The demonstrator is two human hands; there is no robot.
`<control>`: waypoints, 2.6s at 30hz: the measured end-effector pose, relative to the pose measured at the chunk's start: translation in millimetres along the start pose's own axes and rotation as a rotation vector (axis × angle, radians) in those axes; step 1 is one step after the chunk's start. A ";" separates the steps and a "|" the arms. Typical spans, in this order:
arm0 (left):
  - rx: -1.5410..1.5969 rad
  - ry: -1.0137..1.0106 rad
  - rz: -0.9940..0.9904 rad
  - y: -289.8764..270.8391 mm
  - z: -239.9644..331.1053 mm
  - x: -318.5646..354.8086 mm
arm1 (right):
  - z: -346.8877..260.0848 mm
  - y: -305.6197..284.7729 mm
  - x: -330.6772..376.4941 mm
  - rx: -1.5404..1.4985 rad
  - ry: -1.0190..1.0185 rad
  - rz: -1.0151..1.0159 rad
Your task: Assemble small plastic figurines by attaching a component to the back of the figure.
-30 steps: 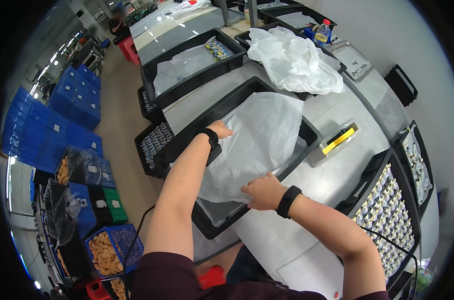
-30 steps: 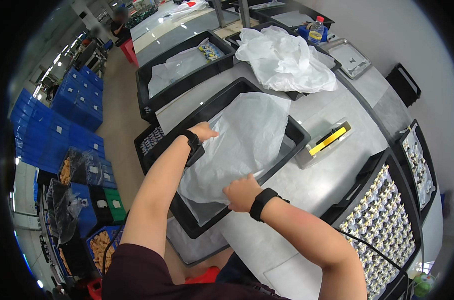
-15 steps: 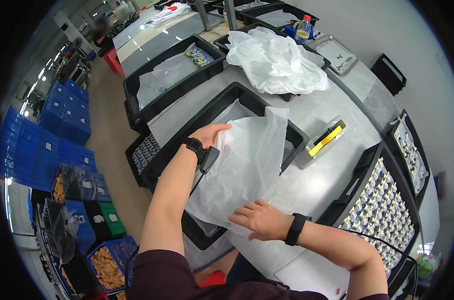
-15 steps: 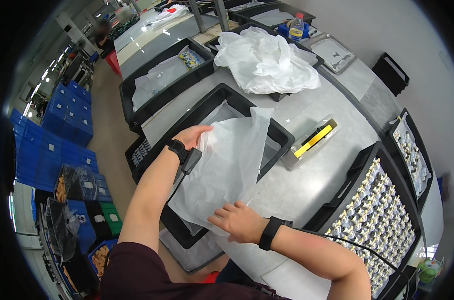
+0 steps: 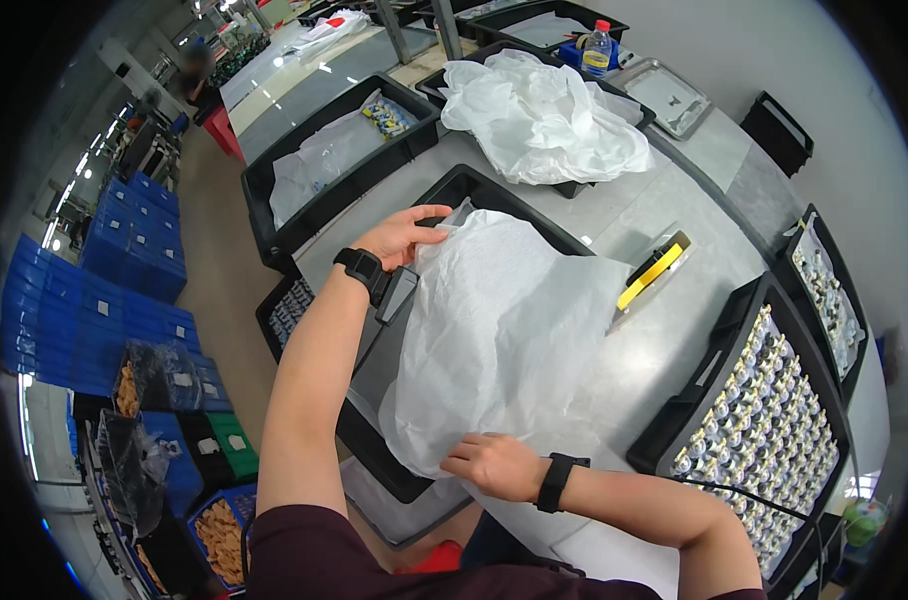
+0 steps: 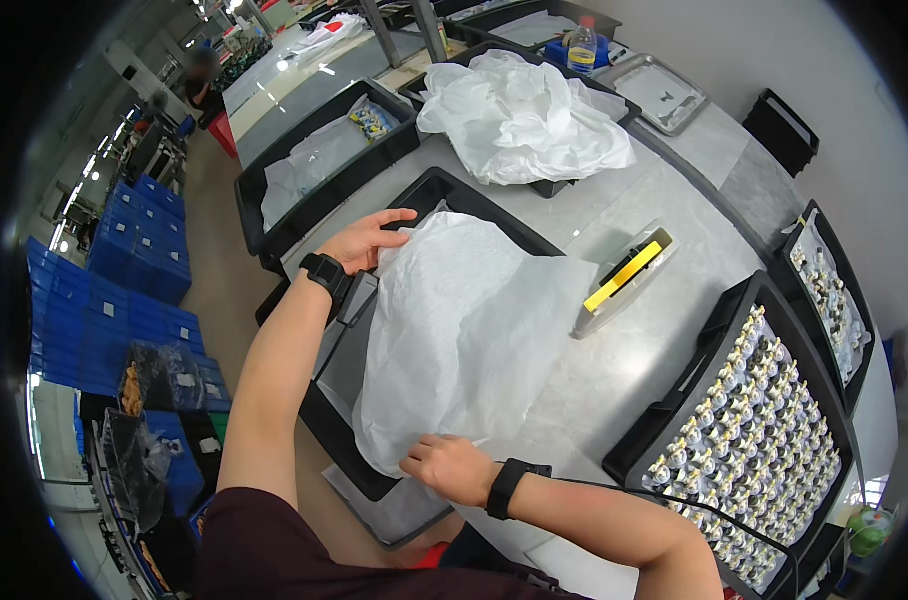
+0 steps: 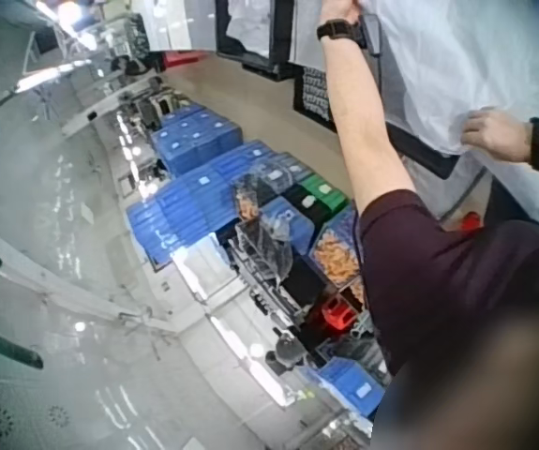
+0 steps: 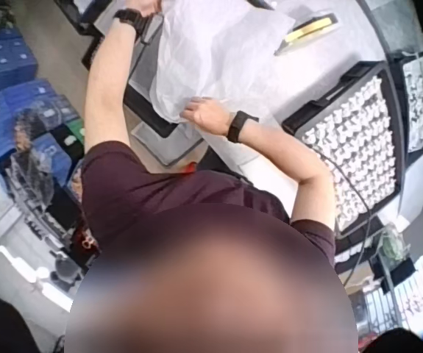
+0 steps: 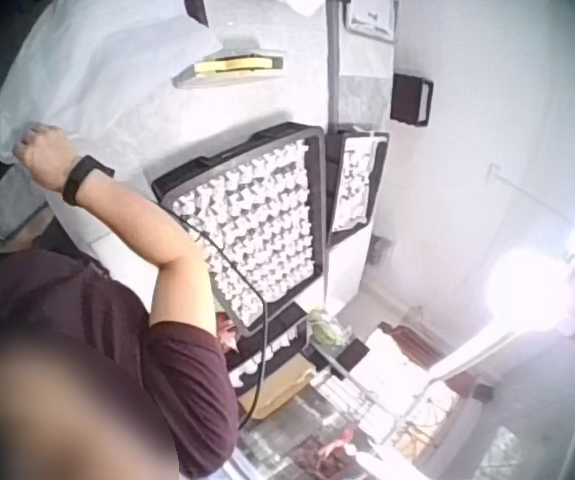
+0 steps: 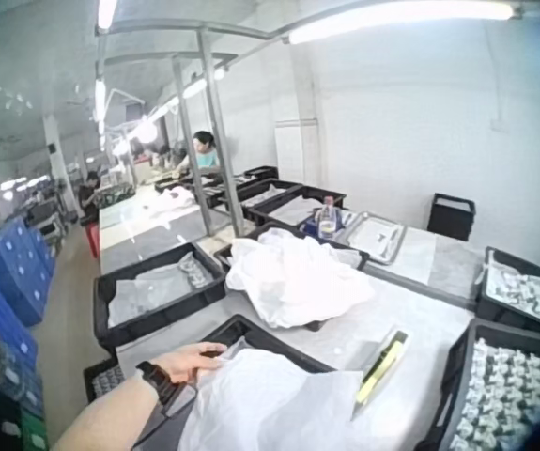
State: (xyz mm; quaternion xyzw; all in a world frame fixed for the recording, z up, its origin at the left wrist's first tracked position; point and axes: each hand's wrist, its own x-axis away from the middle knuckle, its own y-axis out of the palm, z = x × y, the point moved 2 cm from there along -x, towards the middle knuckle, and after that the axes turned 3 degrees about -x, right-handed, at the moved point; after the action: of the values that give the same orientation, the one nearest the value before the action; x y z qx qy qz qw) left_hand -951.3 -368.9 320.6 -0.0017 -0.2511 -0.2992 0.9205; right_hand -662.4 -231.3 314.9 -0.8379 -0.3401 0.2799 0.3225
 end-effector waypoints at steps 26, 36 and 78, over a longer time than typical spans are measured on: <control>0.071 -0.465 -0.359 35.3 -69.6 -14.5 | 3.1 4.7 -10.5 -0.513 0.090 -0.082; -0.134 0.252 0.069 6.1 1.7 -33.9 | 26.3 -1.4 -34.2 -0.412 0.113 0.040; -1.766 0.042 0.291 22.6 -83.9 -99.0 | 215.1 -88.8 -44.5 0.514 0.789 -0.513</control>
State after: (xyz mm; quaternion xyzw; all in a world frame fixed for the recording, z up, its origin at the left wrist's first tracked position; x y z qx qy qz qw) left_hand -969.0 -308.8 204.7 -0.7361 0.0905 -0.2637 0.6168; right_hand -872.3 -139.6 254.2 -0.6632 -0.3075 -0.0698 0.6788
